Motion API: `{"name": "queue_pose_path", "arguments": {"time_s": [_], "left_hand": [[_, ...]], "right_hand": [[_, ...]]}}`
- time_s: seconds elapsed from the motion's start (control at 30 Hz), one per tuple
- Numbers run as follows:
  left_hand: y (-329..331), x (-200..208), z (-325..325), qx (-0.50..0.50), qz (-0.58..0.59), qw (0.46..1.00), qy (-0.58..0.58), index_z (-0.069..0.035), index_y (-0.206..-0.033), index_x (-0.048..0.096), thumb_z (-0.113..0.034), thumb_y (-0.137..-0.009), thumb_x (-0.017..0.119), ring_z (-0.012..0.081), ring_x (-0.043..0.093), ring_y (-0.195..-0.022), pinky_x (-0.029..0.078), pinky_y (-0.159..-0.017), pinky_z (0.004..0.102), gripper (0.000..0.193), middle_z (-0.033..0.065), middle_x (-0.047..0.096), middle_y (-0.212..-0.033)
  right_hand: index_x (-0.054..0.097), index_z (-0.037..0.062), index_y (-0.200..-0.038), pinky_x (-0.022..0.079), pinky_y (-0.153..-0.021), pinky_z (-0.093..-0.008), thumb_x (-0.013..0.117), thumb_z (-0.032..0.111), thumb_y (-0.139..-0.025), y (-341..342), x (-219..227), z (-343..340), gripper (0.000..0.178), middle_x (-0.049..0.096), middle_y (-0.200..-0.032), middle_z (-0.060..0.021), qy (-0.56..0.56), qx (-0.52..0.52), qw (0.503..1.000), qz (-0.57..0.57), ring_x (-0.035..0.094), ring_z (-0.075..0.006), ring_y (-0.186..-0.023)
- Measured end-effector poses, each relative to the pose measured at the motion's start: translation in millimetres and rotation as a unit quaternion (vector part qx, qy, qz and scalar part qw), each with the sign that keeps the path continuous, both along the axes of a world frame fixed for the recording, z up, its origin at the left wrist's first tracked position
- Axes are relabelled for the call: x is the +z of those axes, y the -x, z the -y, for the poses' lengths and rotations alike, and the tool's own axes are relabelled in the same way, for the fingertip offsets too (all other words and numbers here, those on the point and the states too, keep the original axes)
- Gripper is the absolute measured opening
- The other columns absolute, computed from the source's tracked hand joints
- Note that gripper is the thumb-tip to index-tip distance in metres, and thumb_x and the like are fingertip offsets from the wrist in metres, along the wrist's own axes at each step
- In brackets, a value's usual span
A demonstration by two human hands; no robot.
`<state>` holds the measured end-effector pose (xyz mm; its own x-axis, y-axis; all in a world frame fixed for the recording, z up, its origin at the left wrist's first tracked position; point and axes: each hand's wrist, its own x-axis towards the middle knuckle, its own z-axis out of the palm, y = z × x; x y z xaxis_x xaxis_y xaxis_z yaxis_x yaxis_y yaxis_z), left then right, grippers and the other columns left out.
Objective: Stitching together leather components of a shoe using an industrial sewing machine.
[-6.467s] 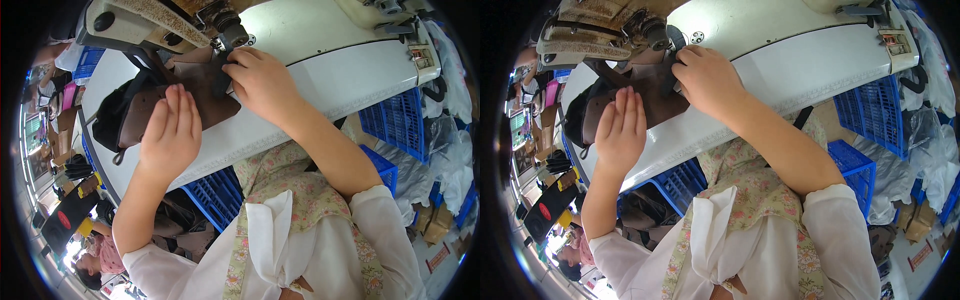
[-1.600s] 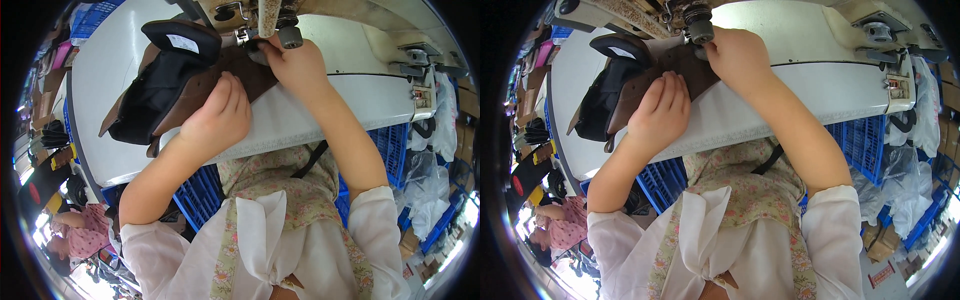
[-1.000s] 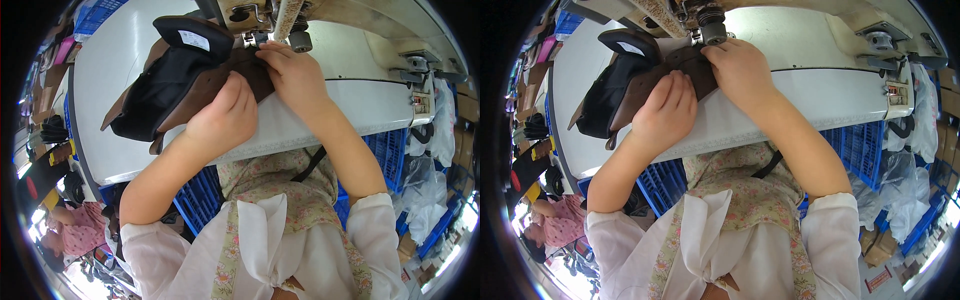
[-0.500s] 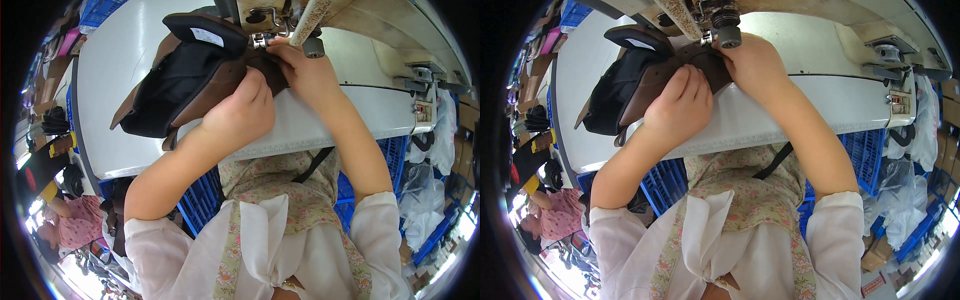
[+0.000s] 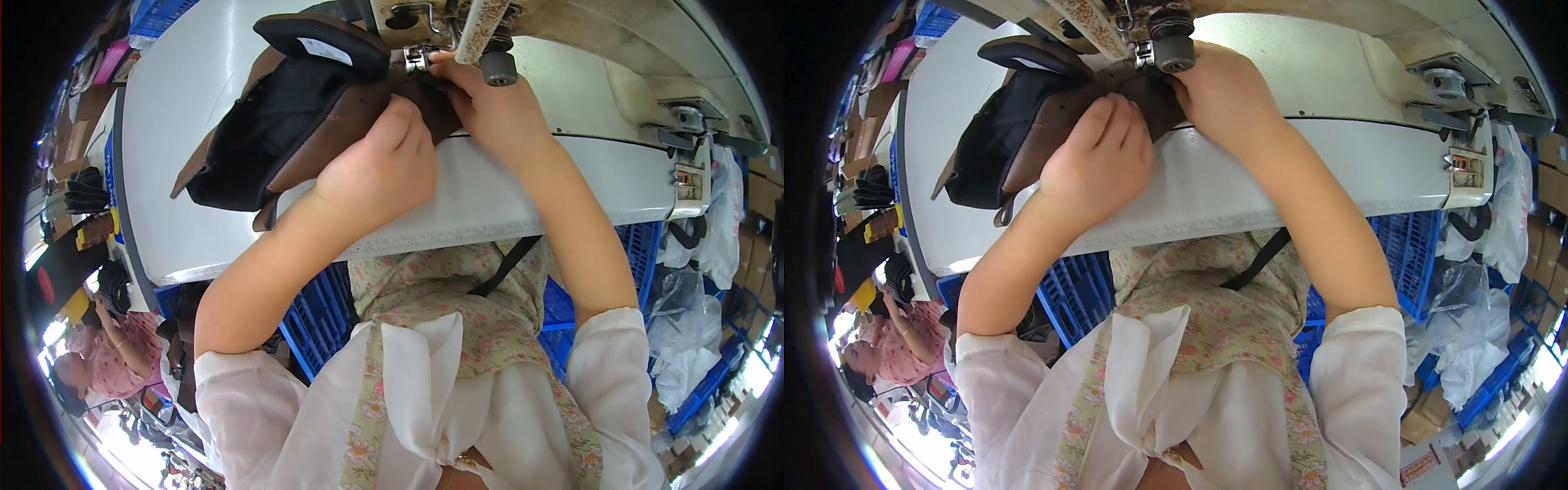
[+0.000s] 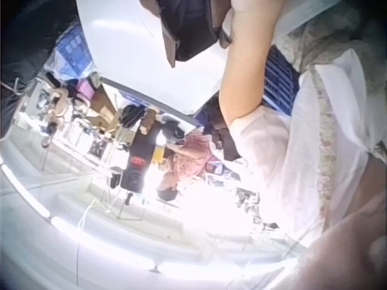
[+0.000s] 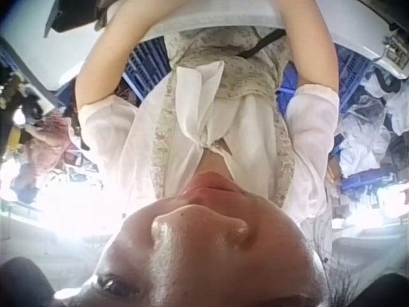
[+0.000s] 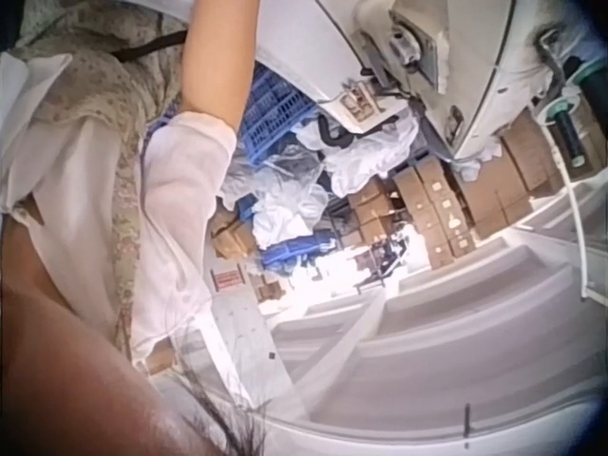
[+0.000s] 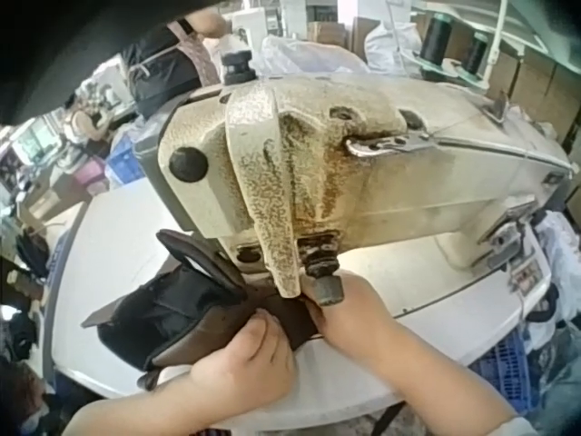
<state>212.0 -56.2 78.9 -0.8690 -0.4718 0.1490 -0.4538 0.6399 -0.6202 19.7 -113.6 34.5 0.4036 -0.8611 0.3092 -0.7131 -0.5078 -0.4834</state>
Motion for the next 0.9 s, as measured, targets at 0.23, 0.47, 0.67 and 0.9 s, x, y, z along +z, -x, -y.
{"name": "queue_pose_path", "arguments": {"time_s": [0.23,0.47,0.67,0.9], "left_hand": [[-1.4,-0.1,0.5,0.009,-0.001,1.000,0.001,0.001,-0.090,0.072,-0.017,-0.068,0.059,0.0268,0.064,-0.100,0.043,-0.103,0.0363,0.031,0.0126,0.071,-0.098],[-1.4,-1.2,3.2,0.008,-0.007,1.000,0.006,0.000,-0.088,0.072,-0.019,-0.069,0.059,0.0267,0.063,-0.100,0.042,-0.104,0.0368,0.029,0.0124,0.071,-0.098],[-1.7,-4.8,4.1,0.002,-0.004,1.000,0.004,-0.001,-0.086,0.071,-0.019,-0.069,0.059,0.0270,0.063,-0.100,0.042,-0.103,0.0384,0.027,0.0123,0.070,-0.096],[5.2,-4.8,-0.2,0.035,-0.004,0.999,0.000,0.001,-0.090,0.072,-0.019,-0.070,0.059,0.0268,0.063,-0.100,0.042,-0.103,0.0377,0.031,0.0123,0.070,-0.095]], "right_hand": [[0.067,0.0115,-0.115,0.058,-0.083,-0.0396,0.064,0.001,-0.084,-2.2,1.6,-0.3,0.032,0.070,-0.118,-0.0064,0.008,0.000,1.000,0.001,0.068,-0.0315,-0.100],[0.068,0.0121,-0.115,0.058,-0.083,-0.0399,0.065,0.001,-0.084,-2.0,0.9,1.7,0.033,0.070,-0.117,-0.0069,0.014,0.000,1.000,0.001,0.069,-0.0317,-0.100],[0.068,0.0109,-0.115,0.057,-0.085,-0.0392,0.065,0.002,-0.085,-1.8,-1.2,0.9,0.032,0.070,-0.119,-0.0069,0.001,-0.003,1.000,-0.012,0.068,-0.0311,-0.102],[0.066,0.0083,-0.095,0.051,-0.066,-0.0452,0.066,0.004,-0.078,-4.6,6.6,6.6,0.018,0.066,-0.079,-0.0128,0.143,0.033,0.989,0.002,0.065,-0.0337,-0.078]]}}
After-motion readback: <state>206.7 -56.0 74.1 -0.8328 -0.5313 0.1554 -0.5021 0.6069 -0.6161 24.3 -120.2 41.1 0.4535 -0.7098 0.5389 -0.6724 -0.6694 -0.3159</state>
